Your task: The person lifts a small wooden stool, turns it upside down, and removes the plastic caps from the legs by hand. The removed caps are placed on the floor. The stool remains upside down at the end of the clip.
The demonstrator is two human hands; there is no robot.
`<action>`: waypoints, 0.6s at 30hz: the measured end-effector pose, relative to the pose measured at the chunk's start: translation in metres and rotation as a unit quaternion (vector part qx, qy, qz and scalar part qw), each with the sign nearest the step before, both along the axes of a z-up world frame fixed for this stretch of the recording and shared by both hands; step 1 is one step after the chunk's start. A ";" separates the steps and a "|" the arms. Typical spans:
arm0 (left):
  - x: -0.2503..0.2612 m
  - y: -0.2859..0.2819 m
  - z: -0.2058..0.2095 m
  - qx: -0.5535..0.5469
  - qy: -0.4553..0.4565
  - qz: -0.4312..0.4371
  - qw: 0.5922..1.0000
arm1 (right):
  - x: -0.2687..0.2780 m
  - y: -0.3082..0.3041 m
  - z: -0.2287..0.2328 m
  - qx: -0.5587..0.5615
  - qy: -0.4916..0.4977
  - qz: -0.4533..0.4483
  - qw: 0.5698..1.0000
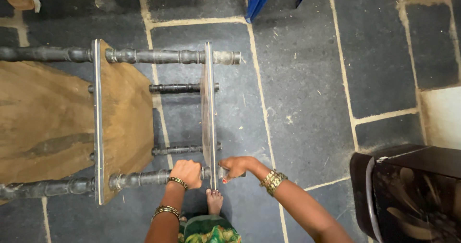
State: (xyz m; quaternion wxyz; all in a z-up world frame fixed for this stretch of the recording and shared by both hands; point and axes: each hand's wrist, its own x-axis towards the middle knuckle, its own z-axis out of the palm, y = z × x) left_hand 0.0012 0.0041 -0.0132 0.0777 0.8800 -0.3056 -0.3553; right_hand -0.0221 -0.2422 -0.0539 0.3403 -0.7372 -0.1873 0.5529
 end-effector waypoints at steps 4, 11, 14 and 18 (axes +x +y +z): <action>-0.002 0.000 -0.003 -0.030 -0.028 0.009 0.999 | -0.024 0.015 0.016 -0.045 -0.246 -0.003 0.968; -0.001 -0.001 -0.007 -0.005 -0.001 -0.002 1.000 | -0.075 0.059 0.076 -0.222 -0.512 -0.142 0.817; 0.000 -0.002 -0.005 -0.010 0.000 0.003 1.000 | -0.074 0.058 0.082 -0.213 -0.525 -0.154 0.810; 0.000 0.001 -0.002 -0.006 -0.002 0.003 1.000 | -0.047 0.036 0.080 -0.148 -0.377 -0.123 0.906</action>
